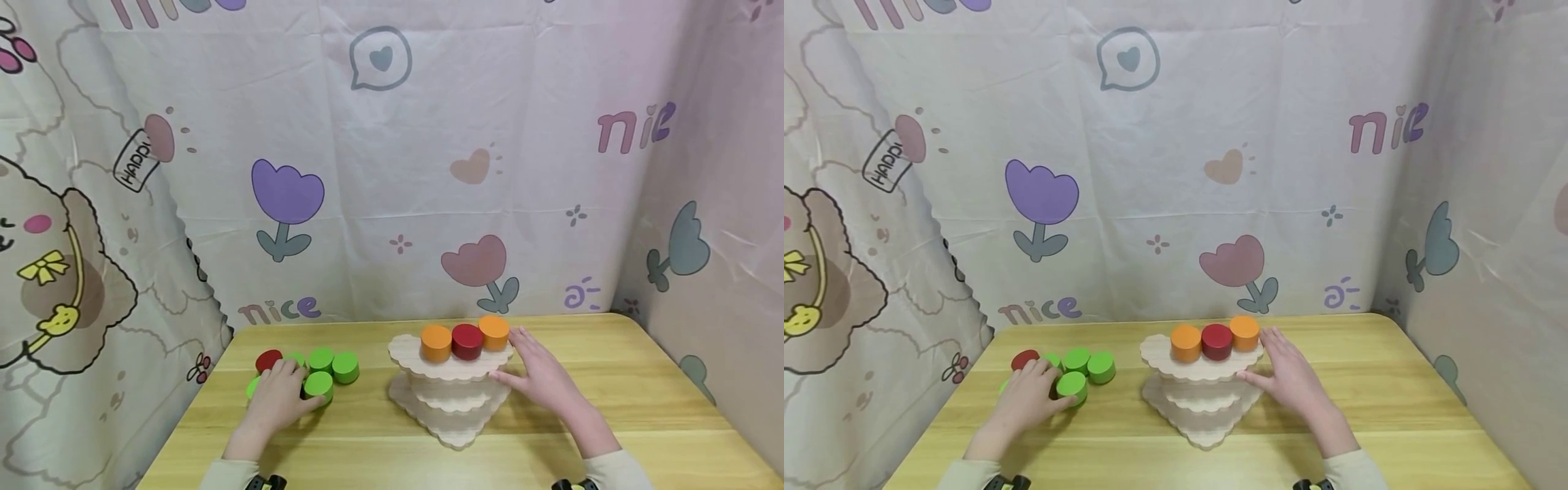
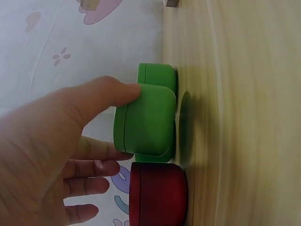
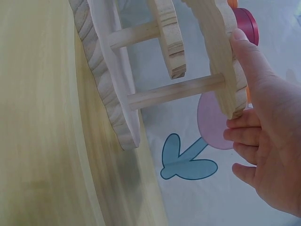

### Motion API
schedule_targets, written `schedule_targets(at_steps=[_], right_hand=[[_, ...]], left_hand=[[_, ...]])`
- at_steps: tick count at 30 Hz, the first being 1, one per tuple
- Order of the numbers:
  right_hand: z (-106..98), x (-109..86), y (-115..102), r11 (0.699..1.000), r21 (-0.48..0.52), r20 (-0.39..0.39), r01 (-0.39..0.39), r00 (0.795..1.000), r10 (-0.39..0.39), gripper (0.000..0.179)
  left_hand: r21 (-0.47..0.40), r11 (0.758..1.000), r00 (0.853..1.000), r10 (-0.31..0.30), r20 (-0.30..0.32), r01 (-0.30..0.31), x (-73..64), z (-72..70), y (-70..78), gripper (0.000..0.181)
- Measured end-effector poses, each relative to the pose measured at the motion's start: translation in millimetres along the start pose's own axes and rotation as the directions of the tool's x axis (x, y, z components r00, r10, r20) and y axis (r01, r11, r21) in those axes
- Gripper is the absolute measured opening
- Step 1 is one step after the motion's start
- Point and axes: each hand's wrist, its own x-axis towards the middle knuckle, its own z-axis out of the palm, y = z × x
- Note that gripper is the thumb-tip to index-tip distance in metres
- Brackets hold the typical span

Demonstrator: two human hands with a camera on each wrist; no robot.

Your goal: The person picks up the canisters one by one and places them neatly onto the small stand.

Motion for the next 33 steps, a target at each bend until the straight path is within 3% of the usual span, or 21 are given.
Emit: schedule_targets(at_steps=[7, 16, 33], right_hand=[[-0.4, -2.4, 0.0, 1.000, -0.003, -0.013, 0.008, 1.000, -0.008, 0.097], [2.6, -4.7, 0.4, 1.000, -0.009, -0.015, 0.019, 1.000, -0.019, 0.096], [0.5, -0.4, 0.4, 1.000, 0.001, -0.024, 0.010, 1.000, -0.010, 0.098]], left_hand=[[-0.010, 1.000, 1.000, 0.017, -0.005, -0.017, -0.5, -1.9, 4.5, 0.070], [-0.053, 0.998, 1.000, 0.031, -0.001, -0.031, -4.4, -6.3, 14.6, 0.057], [-0.030, 0.993, 0.985, 0.106, -0.136, -0.111, 1.9, -22.3, 32.6, 0.058]])
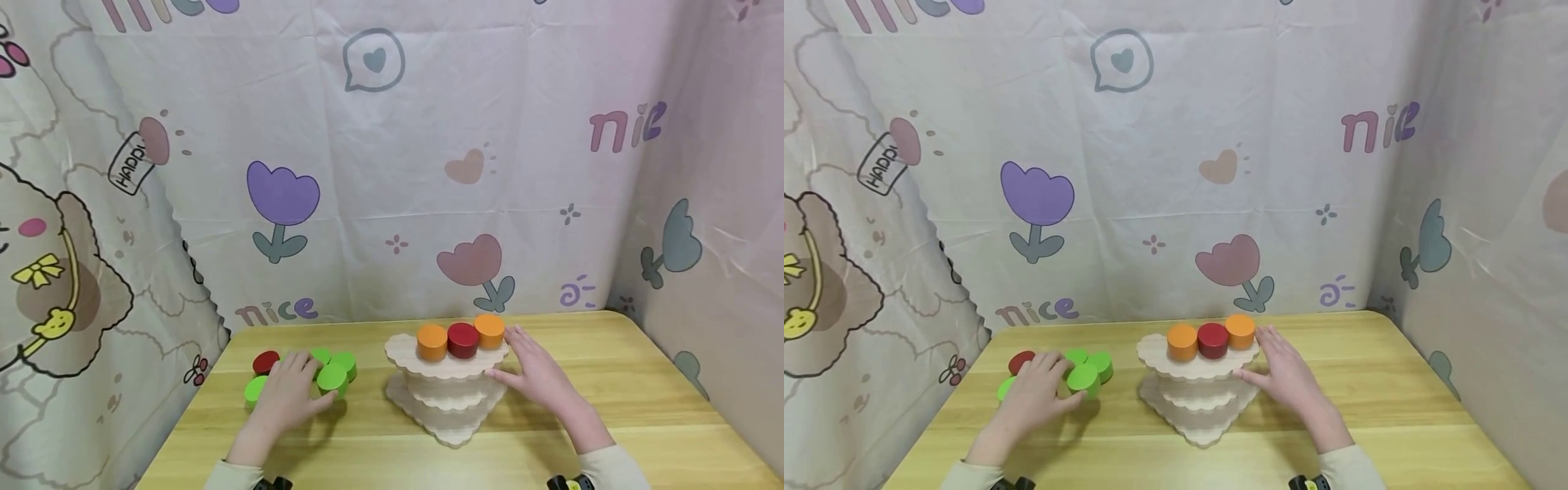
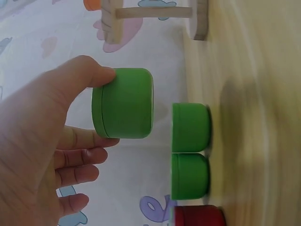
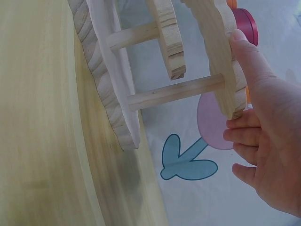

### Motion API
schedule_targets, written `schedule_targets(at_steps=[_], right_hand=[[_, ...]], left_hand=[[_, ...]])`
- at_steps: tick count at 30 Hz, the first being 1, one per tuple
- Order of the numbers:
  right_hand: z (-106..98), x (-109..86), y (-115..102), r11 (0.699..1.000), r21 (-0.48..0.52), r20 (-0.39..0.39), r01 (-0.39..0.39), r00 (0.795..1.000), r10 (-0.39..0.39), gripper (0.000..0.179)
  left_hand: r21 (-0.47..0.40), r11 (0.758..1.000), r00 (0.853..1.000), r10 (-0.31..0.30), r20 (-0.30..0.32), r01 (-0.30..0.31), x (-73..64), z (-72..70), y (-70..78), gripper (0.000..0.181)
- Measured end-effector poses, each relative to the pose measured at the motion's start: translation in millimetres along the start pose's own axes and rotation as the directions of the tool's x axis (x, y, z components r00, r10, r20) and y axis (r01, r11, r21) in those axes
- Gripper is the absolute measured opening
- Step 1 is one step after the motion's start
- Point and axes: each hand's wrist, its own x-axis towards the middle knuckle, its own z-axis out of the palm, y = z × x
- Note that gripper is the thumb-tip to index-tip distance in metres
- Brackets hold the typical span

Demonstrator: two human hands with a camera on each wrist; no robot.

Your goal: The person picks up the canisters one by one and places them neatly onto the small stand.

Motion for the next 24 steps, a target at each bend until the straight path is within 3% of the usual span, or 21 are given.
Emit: schedule_targets(at_steps=[14, 24], right_hand=[[0.5, 3.1, 2.0, 1.000, -0.017, 0.003, 0.018, 1.000, -0.018, 0.097], [1.3, 2.0, 1.9, 1.000, -0.010, 0.009, 0.012, 1.000, -0.011, 0.098]], left_hand=[[-0.006, 0.998, 0.992, 0.065, -0.104, -0.066, 24.5, -18.9, 15.8, 0.058], [0.010, 0.991, 0.976, 0.135, -0.172, -0.136, 48.5, -27.2, 34.4, 0.059]])
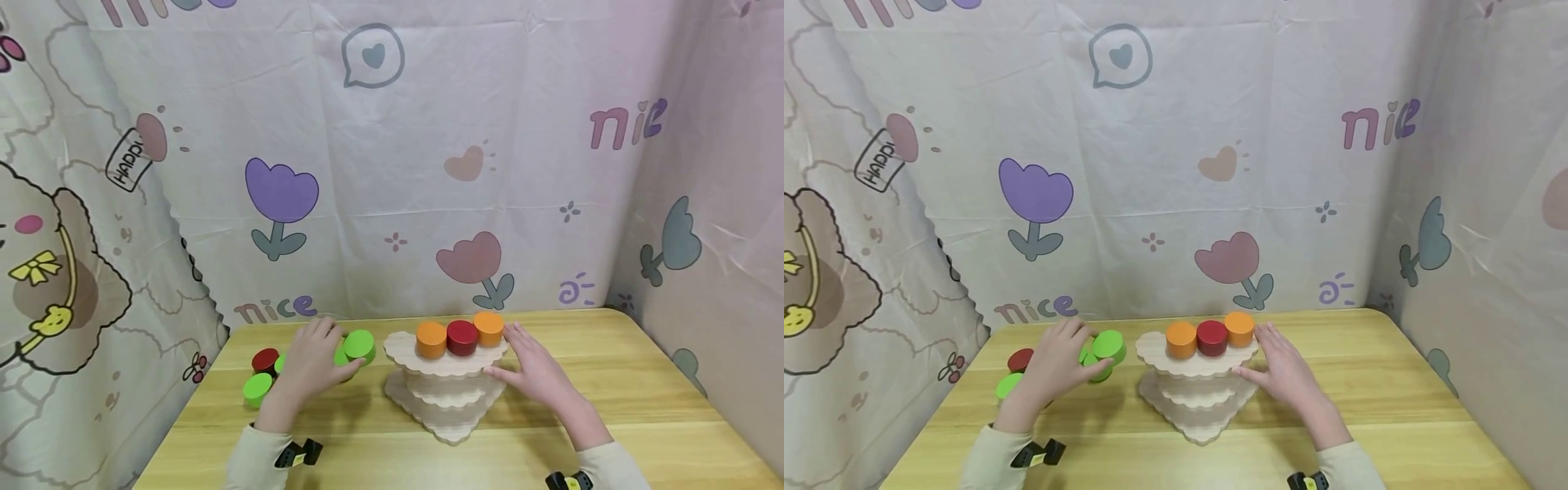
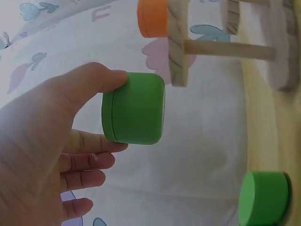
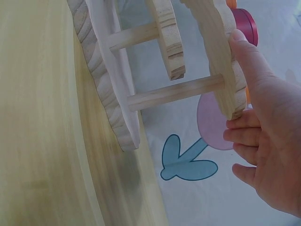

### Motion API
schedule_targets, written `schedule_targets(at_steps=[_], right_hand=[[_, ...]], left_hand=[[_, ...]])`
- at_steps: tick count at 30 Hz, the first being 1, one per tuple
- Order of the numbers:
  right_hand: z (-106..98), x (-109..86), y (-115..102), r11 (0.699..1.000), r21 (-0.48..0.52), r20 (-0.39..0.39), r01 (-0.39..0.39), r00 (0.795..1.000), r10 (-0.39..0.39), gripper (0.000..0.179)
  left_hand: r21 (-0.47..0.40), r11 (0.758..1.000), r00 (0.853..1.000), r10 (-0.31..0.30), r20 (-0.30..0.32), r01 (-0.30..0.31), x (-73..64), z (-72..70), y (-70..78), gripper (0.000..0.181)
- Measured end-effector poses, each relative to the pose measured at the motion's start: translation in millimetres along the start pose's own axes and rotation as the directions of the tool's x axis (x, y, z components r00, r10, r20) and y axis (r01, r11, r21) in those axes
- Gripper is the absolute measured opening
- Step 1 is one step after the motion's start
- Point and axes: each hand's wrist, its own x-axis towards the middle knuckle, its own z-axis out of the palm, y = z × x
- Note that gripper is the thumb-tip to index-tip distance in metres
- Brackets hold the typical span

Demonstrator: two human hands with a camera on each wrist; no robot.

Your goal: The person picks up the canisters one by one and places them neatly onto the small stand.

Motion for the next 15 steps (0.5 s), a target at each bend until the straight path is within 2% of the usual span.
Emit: schedule_targets(at_steps=[9, 15], right_hand=[[-0.1, -0.7, 0.1, 1.000, 0.003, 0.004, -0.013, 1.000, 0.013, 0.098], [0.3, -0.2, 0.2, 1.000, 0.002, 0.003, -0.015, 1.000, 0.015, 0.098]], left_hand=[[-0.030, 0.999, 0.999, -0.035, 0.038, 0.036, 20.0, 1.3, 15.4, 0.063], [-0.077, 0.995, 0.995, -0.061, 0.078, 0.067, 31.1, 8.8, 21.3, 0.062]])
